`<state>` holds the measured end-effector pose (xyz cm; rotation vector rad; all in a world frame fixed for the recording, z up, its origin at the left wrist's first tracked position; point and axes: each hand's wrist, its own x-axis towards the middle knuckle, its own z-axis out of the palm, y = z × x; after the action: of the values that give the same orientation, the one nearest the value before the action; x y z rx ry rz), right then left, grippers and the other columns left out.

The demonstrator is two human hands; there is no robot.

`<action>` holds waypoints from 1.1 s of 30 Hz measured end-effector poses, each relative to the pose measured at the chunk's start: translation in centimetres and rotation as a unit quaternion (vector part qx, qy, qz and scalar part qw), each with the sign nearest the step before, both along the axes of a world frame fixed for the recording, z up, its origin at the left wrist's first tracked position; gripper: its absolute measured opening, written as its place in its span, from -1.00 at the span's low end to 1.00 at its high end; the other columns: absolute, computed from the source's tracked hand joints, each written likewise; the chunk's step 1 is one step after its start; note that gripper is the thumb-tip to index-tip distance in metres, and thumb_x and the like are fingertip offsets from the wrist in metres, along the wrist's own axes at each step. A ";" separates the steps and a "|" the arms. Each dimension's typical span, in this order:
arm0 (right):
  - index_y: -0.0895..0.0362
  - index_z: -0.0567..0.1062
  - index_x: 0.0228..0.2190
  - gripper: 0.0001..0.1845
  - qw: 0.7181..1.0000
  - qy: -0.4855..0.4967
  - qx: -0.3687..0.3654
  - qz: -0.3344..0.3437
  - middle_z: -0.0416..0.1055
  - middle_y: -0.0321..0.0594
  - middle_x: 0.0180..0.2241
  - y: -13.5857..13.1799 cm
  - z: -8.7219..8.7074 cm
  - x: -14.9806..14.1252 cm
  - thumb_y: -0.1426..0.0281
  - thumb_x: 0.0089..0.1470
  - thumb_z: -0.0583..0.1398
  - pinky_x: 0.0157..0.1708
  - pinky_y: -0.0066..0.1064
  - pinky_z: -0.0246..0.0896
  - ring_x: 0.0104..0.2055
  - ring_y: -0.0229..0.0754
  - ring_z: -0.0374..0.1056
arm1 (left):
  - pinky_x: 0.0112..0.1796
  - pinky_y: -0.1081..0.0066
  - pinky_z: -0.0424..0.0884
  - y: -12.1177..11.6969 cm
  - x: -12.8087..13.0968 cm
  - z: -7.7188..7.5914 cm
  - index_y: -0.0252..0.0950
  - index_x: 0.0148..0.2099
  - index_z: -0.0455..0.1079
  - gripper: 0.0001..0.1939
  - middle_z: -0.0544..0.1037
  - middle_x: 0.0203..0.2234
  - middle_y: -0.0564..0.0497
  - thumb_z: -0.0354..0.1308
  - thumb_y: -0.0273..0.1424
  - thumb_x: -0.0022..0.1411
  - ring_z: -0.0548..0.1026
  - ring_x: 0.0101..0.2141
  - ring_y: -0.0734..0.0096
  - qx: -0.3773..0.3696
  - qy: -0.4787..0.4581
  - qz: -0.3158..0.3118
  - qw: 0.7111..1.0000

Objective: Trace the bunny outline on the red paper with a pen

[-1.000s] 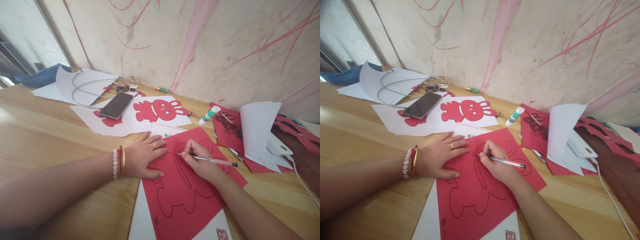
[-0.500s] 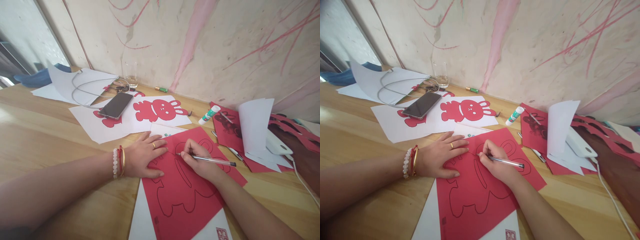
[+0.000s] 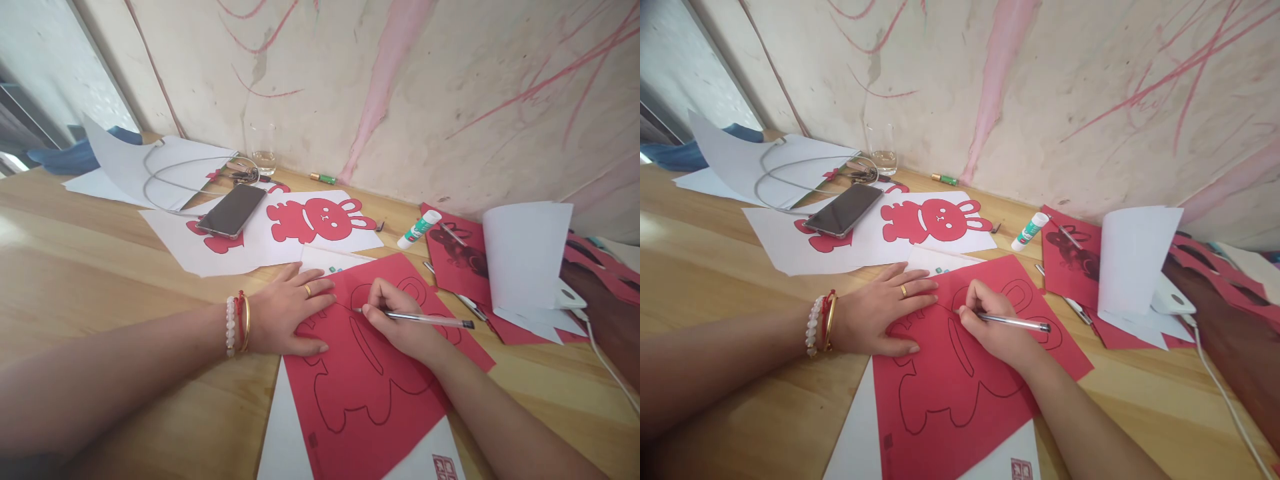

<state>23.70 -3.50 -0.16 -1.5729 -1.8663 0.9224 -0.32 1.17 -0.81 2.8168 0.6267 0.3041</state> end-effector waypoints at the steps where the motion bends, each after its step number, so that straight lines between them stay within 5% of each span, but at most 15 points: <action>1: 0.05 0.10 -0.52 -0.76 1.000 -0.001 0.000 0.000 0.03 -0.44 -0.57 0.0 0.0 0.0 0.43 0.09 0.09 -0.54 -0.45 -0.08 -0.54 -0.31 -0.03 | 0.18 -0.15 -0.07 0.0 0.0 0.0 -0.34 0.18 0.27 -0.34 0.29 0.18 -0.22 0.08 0.01 0.19 0.12 0.21 -0.10 0.000 0.000 0.001 1.000; 14: 0.05 0.12 -0.54 -0.76 0.999 0.048 -0.004 -0.010 0.06 -0.45 -0.59 0.1 -0.2 0.1 0.45 0.05 0.11 -0.57 -0.46 -0.10 -0.57 -0.33 -0.03 | 0.17 -0.16 -0.07 0.0 -0.1 -0.1 -0.35 0.18 0.26 -0.33 0.29 0.19 -0.22 0.07 0.01 0.20 0.11 0.22 -0.09 0.007 0.001 0.000 1.000; 25: 0.05 0.15 -0.57 -0.73 0.932 0.296 0.050 -0.202 0.08 -0.50 -0.73 1.4 0.4 0.6 0.39 0.02 0.17 -0.59 -0.44 -0.17 -0.64 -0.34 -0.05 | 0.19 -0.23 -0.23 0.0 -0.1 0.4 -0.35 0.18 0.29 -0.35 0.24 0.23 -0.13 0.06 0.00 0.22 -0.03 0.28 -0.14 -0.006 0.017 -0.005 1.000; 33: 0.04 0.13 -0.55 -0.71 0.927 0.310 -0.074 -0.196 0.08 -0.49 -0.71 -3.7 2.2 -5.0 0.29 0.04 0.17 -0.61 -0.43 -0.23 -0.63 -0.32 -0.11 | 0.18 -0.23 -0.22 -1.1 -0.4 0.7 -0.37 0.18 0.29 -0.41 0.32 0.17 -0.17 -0.09 -0.04 0.34 0.06 0.25 -0.13 0.049 0.013 0.012 0.999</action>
<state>18.72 -7.18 2.01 -1.4329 -1.0219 1.2097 -0.75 0.11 -0.15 2.9128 0.6679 0.3099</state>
